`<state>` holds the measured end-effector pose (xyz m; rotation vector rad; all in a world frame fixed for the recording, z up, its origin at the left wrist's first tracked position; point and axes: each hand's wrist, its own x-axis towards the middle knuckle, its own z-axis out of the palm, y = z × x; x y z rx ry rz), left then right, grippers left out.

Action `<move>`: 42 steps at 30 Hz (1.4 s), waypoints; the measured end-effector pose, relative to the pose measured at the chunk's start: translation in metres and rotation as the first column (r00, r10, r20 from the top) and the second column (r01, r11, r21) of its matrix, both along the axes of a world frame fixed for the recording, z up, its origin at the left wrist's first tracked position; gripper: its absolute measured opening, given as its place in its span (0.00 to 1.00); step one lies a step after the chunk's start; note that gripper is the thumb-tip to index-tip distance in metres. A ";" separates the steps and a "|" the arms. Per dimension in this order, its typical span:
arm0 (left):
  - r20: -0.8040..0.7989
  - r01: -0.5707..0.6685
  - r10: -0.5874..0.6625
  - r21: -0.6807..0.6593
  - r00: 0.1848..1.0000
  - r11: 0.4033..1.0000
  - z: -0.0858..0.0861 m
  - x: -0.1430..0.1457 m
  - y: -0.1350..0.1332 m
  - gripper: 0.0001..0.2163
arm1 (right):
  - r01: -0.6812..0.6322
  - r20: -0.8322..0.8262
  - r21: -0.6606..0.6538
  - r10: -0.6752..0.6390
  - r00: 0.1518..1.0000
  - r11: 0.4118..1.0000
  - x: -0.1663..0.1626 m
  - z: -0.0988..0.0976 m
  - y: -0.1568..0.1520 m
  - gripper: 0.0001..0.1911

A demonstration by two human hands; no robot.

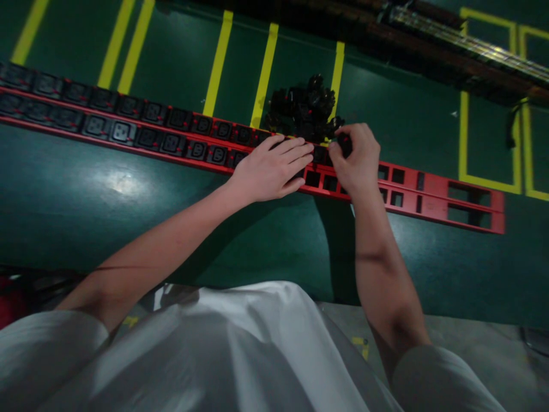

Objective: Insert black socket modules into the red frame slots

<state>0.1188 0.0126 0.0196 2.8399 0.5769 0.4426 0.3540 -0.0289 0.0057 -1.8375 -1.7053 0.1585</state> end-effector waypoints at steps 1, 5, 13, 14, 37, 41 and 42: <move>-0.001 0.000 0.000 0.004 1.000 1.000 0.000 0.000 0.000 0.26 | 0.000 0.002 -0.001 0.000 1.000 1.000 0.000 0.000 0.000 0.09; -0.016 -0.010 0.010 0.000 1.000 1.000 0.001 0.000 0.000 0.26 | 0.001 -0.002 -0.006 -0.001 1.000 1.000 -0.001 0.001 0.000 0.10; -0.027 -0.008 0.009 0.027 1.000 1.000 0.001 0.000 0.000 0.24 | 0.002 -0.024 -0.010 -0.002 1.000 1.000 -0.002 0.003 -0.001 0.09; -0.026 -0.008 0.009 0.033 1.000 0.999 0.001 0.000 0.000 0.23 | 0.002 -0.021 -0.012 -0.002 1.000 1.000 -0.002 0.003 -0.001 0.09; 0.016 0.058 -0.057 -0.018 0.998 0.998 -0.023 0.000 0.010 0.36 | 0.007 0.066 0.015 -0.008 0.998 1.000 -0.002 0.004 0.000 0.07; 0.023 0.048 -0.048 -0.021 0.999 0.999 -0.021 0.000 0.008 0.35 | -0.006 0.059 0.029 0.005 0.998 1.000 -0.002 0.003 0.000 0.08; 0.023 0.046 -0.045 -0.023 0.999 0.999 -0.019 0.000 0.008 0.35 | -0.012 0.057 0.036 0.010 0.998 0.999 -0.002 0.003 0.000 0.09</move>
